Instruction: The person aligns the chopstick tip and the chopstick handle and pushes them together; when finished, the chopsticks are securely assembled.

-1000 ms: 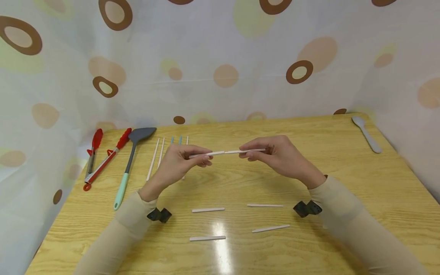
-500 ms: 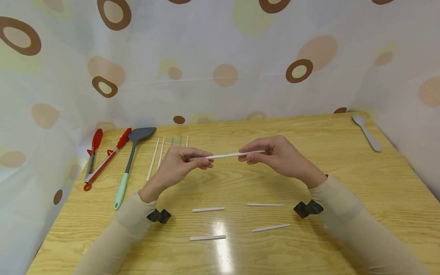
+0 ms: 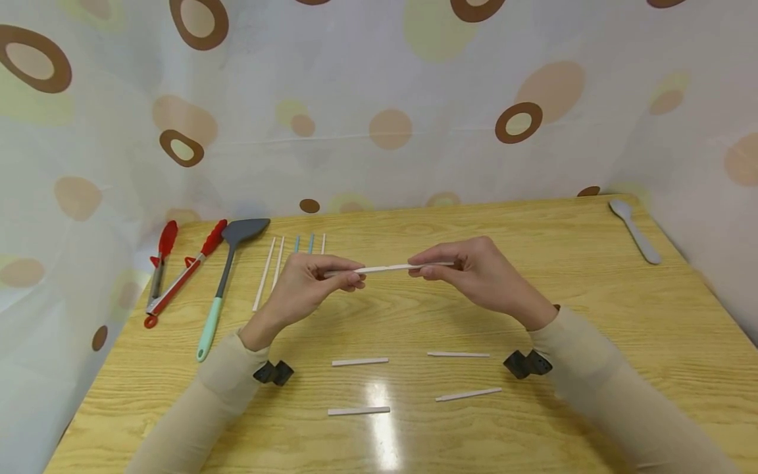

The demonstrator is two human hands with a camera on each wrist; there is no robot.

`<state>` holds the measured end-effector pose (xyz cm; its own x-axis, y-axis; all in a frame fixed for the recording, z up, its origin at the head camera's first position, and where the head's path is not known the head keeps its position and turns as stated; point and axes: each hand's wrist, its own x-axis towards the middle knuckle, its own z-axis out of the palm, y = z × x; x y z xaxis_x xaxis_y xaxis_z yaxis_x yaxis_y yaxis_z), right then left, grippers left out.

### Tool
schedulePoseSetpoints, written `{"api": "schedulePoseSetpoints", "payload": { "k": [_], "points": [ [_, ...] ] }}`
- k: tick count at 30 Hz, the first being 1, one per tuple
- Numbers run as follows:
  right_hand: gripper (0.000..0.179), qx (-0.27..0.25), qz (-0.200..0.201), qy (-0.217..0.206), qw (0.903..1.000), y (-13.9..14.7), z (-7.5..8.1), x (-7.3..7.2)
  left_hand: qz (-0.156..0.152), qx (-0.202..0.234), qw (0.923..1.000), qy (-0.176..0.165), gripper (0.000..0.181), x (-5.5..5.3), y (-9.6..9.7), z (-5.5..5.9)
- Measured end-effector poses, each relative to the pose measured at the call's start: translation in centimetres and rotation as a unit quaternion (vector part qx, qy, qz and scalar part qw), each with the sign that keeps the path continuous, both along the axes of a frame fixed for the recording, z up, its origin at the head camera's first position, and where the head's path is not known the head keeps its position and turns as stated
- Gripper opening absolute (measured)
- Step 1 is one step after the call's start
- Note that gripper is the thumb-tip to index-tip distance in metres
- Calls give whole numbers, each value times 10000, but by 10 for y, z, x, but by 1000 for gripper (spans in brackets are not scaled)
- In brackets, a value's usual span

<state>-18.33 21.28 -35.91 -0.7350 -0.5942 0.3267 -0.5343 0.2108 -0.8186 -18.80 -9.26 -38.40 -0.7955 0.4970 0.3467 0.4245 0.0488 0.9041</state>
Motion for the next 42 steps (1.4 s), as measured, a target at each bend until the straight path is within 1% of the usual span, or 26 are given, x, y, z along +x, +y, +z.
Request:
{"api": "schedulePoseSetpoints", "payload": {
  "k": [6, 11, 16, 19, 22, 27, 30, 32, 35, 37, 39, 42],
  "points": [
    [30, -169, -33, 213, 9996, -3, -2, 0, 64, -24, 9997, 253, 17, 0, 1, 1],
    [31, -450, -102, 351, 9983, -9, 1, 1, 170, 203, 9992, 315, 16, 1, 5, 1],
    [30, -624, -335, 713, 9949, -19, 8, 7, 368, 414, 9979, 321, 14, 3, 10, 2],
    [26, -732, -415, 601, 9946, -24, 15, 14, 469, 473, 9973, 318, 14, 4, 12, 3],
    [24, -788, -458, 428, 9949, -26, 17, 16, 556, 528, 9965, 325, 13, 5, 13, 3],
    [26, -773, -542, 331, 9950, -23, 4, 9, 597, 588, 9961, 273, 11, 5, 15, 1],
    [26, -788, -484, 264, 9954, -19, -3, 4, 562, 575, 9964, 259, 12, 4, 15, -1],
    [25, -747, -373, 165, 9964, -17, -7, 0, 537, 547, 9969, 176, 12, 3, 14, -3],
    [24, -560, -181, -46, 9983, -13, -10, -5, 485, 288, 9984, 13, 14, 3, 12, -7],
    [22, -402, -53, -257, 9988, -11, -12, -8, 477, -77, 9988, 48, 15, 4, 11, -9],
    [21, -287, 24, -425, 9987, -11, -13, -9, 494, -586, 9966, 299, 16, 5, 11, -9],
    [21, -222, 29, -589, 9980, -12, -15, -11, 664, -1333, 9851, 856, 15, 5, 14, -5]
  ]
}}
